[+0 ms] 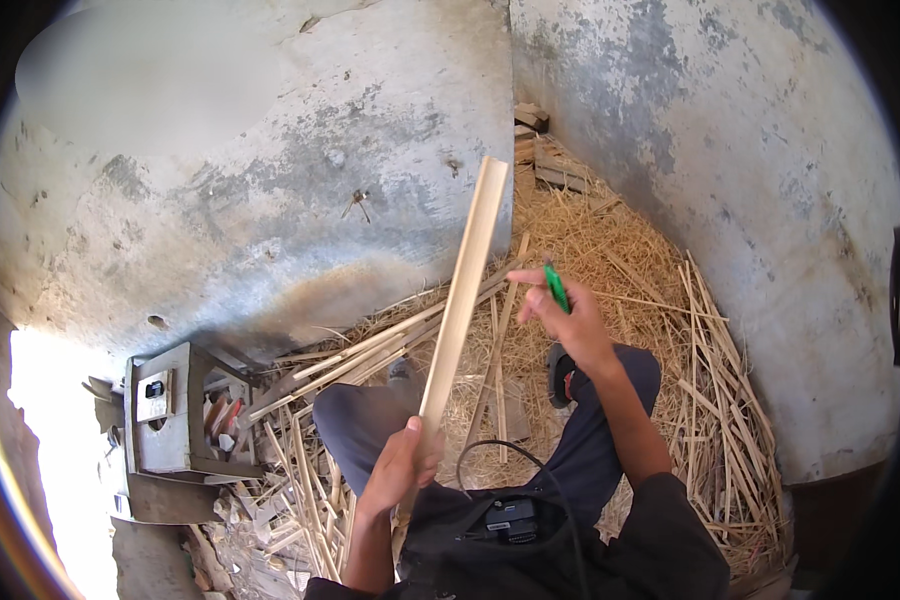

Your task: The person holds a thin wooden strip and uses a utility knife to shave material from its surface.

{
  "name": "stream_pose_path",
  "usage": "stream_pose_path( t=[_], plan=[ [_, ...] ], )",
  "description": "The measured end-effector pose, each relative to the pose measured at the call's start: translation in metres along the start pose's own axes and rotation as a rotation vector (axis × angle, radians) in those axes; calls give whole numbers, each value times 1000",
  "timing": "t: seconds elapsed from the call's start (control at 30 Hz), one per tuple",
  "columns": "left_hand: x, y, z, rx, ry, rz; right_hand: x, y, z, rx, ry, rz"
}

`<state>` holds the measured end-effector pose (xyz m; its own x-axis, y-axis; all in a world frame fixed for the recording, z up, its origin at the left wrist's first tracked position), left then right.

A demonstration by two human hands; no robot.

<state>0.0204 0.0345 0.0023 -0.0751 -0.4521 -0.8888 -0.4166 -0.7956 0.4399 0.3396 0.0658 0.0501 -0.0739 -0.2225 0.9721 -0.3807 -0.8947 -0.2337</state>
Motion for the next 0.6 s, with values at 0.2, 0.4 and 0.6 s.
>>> stream_pose_path(
  t=[0.2,0.4,0.6],
  plan=[
    [-2,-6,-11,45,-102,-146,5,13,-31,44,-187,-68],
    [3,-10,-8,20,-143,-208,3,13,-34,-36,-148,-110],
    [3,-6,-3,8,-292,-323,1,11,-34,-69,-153,-64]
  ],
)
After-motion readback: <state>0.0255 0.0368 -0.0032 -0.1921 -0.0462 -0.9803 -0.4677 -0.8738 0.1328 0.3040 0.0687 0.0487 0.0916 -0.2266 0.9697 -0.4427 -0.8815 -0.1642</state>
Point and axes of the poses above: each hand's wrist, its own y-axis away from the middle knuckle, its own z-axis out of the back of the hand, x = y × z, the point moved 2 cm from there along -y, towards the middle knuckle, and after that the axes turned 12 degrees about -x, right-handed, at the moved point
